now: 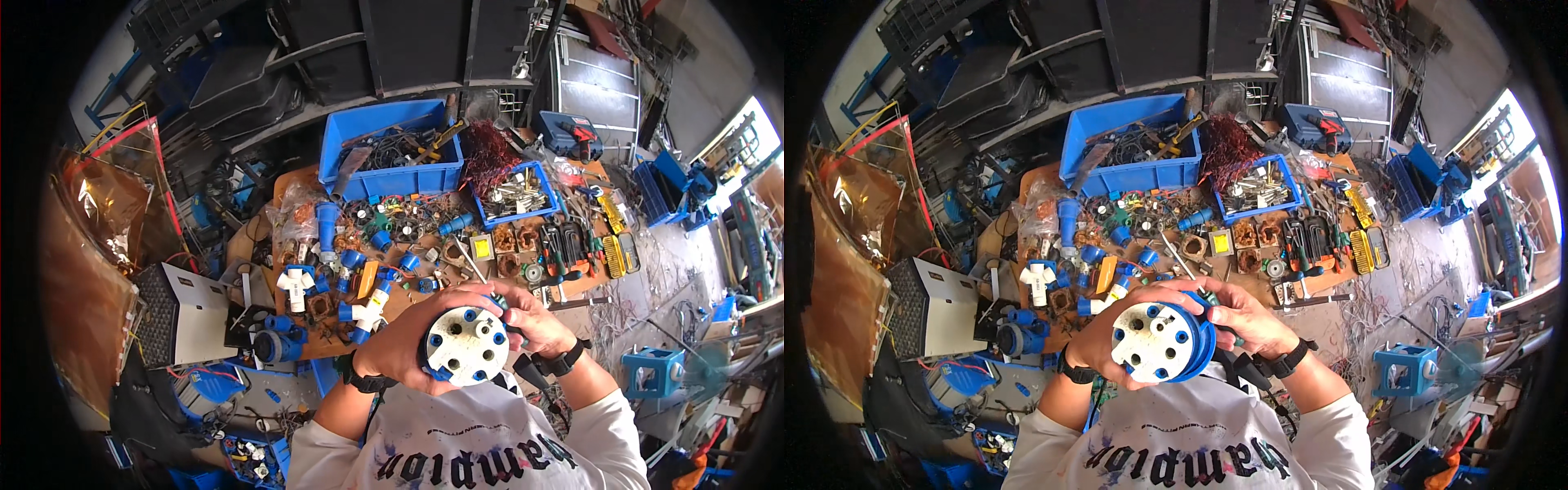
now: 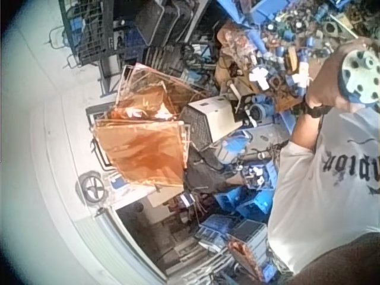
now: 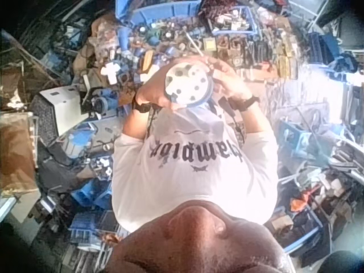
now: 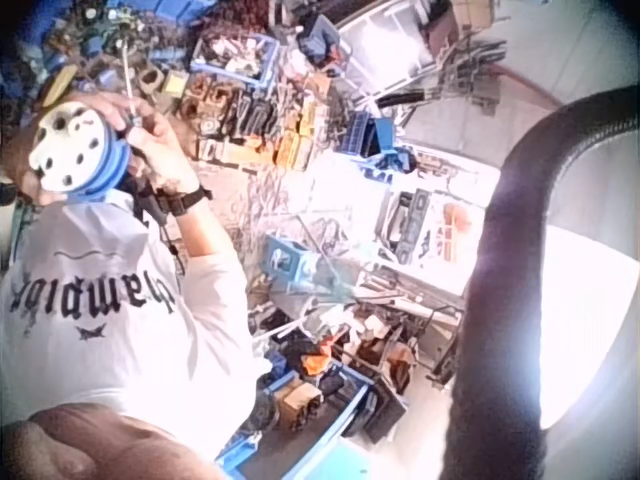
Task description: The person uses a screwdriver to tighten screws on a white plastic component attached to a blue cylindrical housing. They repeatedly rotate the housing and adjust the screws, occasionally separating the blue housing from the white component to inspect the interior before reassembling them.
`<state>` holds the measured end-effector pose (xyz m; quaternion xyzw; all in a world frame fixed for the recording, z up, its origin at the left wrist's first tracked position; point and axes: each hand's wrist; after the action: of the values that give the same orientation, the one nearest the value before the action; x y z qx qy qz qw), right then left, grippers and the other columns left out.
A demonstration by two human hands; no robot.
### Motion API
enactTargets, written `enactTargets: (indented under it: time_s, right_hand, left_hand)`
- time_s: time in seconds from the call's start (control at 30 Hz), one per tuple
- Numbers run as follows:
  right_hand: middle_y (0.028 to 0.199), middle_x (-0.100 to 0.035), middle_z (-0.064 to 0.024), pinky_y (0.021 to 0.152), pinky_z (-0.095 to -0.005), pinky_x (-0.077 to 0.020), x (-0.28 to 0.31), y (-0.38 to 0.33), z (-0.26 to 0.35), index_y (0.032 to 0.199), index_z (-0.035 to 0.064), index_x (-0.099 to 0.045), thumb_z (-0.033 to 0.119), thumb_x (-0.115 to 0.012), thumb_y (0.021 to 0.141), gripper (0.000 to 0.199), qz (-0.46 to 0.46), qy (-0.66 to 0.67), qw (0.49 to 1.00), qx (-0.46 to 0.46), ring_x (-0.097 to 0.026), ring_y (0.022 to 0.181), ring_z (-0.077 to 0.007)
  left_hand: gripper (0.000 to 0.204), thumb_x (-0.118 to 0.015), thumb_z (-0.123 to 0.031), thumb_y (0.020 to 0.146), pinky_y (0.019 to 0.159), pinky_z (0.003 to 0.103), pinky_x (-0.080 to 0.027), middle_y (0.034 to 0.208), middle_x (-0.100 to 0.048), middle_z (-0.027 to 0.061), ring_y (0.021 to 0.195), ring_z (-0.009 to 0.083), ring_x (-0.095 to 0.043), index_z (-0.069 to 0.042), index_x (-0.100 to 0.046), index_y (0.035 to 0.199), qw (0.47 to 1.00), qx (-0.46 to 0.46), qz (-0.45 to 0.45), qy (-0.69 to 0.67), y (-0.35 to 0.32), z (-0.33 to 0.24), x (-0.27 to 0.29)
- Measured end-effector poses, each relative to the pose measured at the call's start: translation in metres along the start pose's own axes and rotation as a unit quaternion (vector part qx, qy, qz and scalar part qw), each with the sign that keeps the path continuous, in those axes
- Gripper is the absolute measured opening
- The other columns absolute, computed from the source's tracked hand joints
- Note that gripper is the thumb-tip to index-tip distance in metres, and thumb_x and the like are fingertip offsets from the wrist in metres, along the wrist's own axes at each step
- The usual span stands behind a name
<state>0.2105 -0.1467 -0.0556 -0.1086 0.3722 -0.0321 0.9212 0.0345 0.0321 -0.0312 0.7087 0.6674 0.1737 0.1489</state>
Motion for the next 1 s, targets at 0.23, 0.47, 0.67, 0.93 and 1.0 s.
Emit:
enactTargets:
  time_s: [0.23,0.47,0.67,0.93,1.0]
  right_hand:
    - [0.074,-0.062,0.0012,0.041,-0.0177,-0.0397,-0.006,0.002,0.002,0.146,0.003,-0.04,0.032,-0.079,0.09,0.074,-0.011,0.013,1.0,0.007,-0.052,0.045,-0.0054]
    - [0.075,-0.063,0.0014,0.041,-0.0174,-0.04,-0.004,0.004,0.001,0.146,0.0024,-0.041,0.033,-0.079,0.09,0.074,-0.033,0.013,0.999,0.002,-0.052,0.045,-0.0049]
    - [0.079,-0.064,0.0004,0.041,-0.0178,-0.0408,0.0,0.006,-0.003,0.145,0.0031,-0.044,0.032,-0.078,0.09,0.071,-0.037,0.006,0.999,-0.005,-0.053,0.046,-0.0054]
    - [0.08,-0.064,0.0014,0.045,-0.0179,-0.0409,-0.012,0.011,0.004,0.14,0.0017,-0.048,0.041,-0.07,0.095,0.064,-0.035,-0.068,0.997,-0.006,-0.051,0.048,-0.0043]
    - [0.082,-0.064,0.0013,0.046,-0.0181,-0.0407,-0.014,0.012,0.01,0.139,0.0018,-0.049,0.043,-0.068,0.097,0.062,-0.044,-0.119,0.992,0.022,-0.05,0.05,-0.0042]
  left_hand:
    - [0.092,-0.081,-0.03,0.063,0.116,0.059,-0.028,0.14,-0.052,0.0201,0.14,0.0447,-0.04,-0.002,-0.044,0.142,0.999,-0.007,-0.037,-0.032,-0.002,0.004,-0.005]
    - [0.098,-0.084,-0.024,0.061,0.116,0.053,-0.031,0.14,-0.054,0.0203,0.137,0.0362,-0.046,0.003,-0.041,0.145,0.995,0.042,-0.07,-0.054,-0.004,-0.003,-0.007]
    - [0.103,-0.092,-0.03,0.06,0.114,0.049,-0.034,0.138,-0.056,0.0183,0.134,0.0337,-0.048,-0.002,-0.042,0.146,0.995,0.018,-0.049,0.08,-0.003,-0.007,0.004]
    - [0.097,-0.095,-0.034,0.054,0.111,0.049,-0.039,0.13,-0.061,0.0154,0.127,0.033,-0.056,-0.003,-0.049,0.134,0.992,-0.019,-0.092,0.087,-0.002,-0.003,0.0]
    - [0.097,-0.095,-0.034,0.056,0.107,0.043,-0.043,0.13,-0.06,0.0162,0.124,0.0303,-0.057,-0.003,-0.048,0.134,0.984,0.032,-0.138,0.105,-0.006,-0.005,-0.004]
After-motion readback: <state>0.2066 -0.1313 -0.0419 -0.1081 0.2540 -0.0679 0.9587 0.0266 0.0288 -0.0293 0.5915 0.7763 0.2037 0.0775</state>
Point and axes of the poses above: each hand's wrist, its own y-axis towards the middle knuckle, its own x-axis out of the back of the hand, z = x × y
